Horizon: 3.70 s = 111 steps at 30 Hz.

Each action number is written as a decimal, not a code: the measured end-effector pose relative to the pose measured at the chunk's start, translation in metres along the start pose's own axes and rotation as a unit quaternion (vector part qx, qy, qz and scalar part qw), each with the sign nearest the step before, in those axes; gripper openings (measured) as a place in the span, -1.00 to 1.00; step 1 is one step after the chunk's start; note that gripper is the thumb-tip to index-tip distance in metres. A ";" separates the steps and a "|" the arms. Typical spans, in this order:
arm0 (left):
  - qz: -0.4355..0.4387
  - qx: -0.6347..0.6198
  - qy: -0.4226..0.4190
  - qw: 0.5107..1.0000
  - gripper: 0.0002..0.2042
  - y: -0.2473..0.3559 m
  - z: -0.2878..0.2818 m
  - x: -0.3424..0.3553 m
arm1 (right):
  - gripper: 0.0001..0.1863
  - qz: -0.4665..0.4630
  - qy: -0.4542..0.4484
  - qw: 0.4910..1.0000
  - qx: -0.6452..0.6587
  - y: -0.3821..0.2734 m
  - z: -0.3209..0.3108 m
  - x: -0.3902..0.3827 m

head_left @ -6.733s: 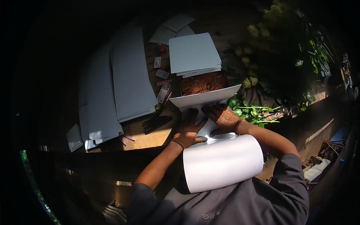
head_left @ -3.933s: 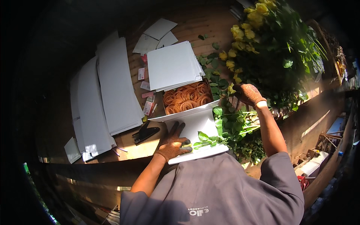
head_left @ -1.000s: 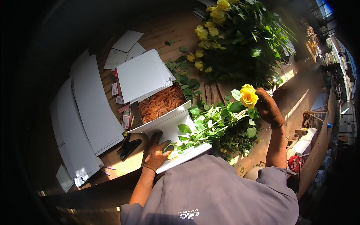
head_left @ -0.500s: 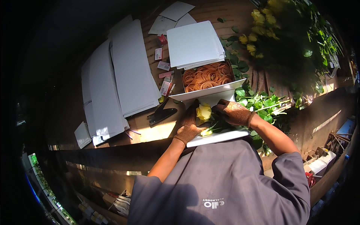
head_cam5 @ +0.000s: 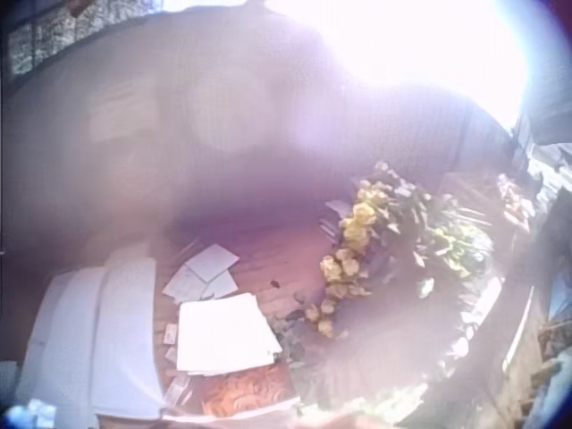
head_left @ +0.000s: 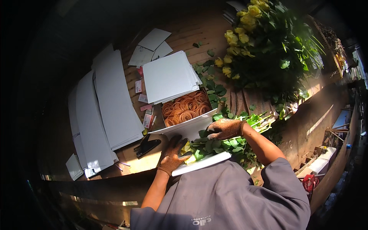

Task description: The person places yellow roses into a white box lined with shredded paper, then closes the box and staples it shut. The person repeats this process with another box, arranging flowers and securing the packaging.

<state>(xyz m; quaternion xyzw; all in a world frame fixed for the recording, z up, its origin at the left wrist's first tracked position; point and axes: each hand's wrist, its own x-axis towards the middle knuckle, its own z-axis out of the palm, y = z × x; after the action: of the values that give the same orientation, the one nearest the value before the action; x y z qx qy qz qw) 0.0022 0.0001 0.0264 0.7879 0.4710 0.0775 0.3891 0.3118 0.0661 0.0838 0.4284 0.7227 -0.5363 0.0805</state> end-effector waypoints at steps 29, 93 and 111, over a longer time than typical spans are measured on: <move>-0.036 -0.027 0.096 0.994 -0.71 -0.007 0.011 0.016 | -0.49 0.022 0.506 0.800 -0.322 -0.055 -0.063 -0.173; -0.010 -0.012 0.123 0.992 -0.71 -0.014 0.018 0.018 | -0.65 -0.006 0.558 0.829 -0.044 0.061 -0.095 -0.179; -0.029 -0.029 0.115 0.993 -0.44 -0.007 0.004 0.022 | -0.70 -0.121 0.230 0.960 -0.099 -0.075 0.013 -0.029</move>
<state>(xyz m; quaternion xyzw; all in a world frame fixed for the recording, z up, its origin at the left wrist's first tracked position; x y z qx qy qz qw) 0.0116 0.0172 0.0134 0.7482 0.5330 0.1697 0.3568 0.2728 0.0355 0.1482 0.4396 0.8178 -0.3544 -0.1113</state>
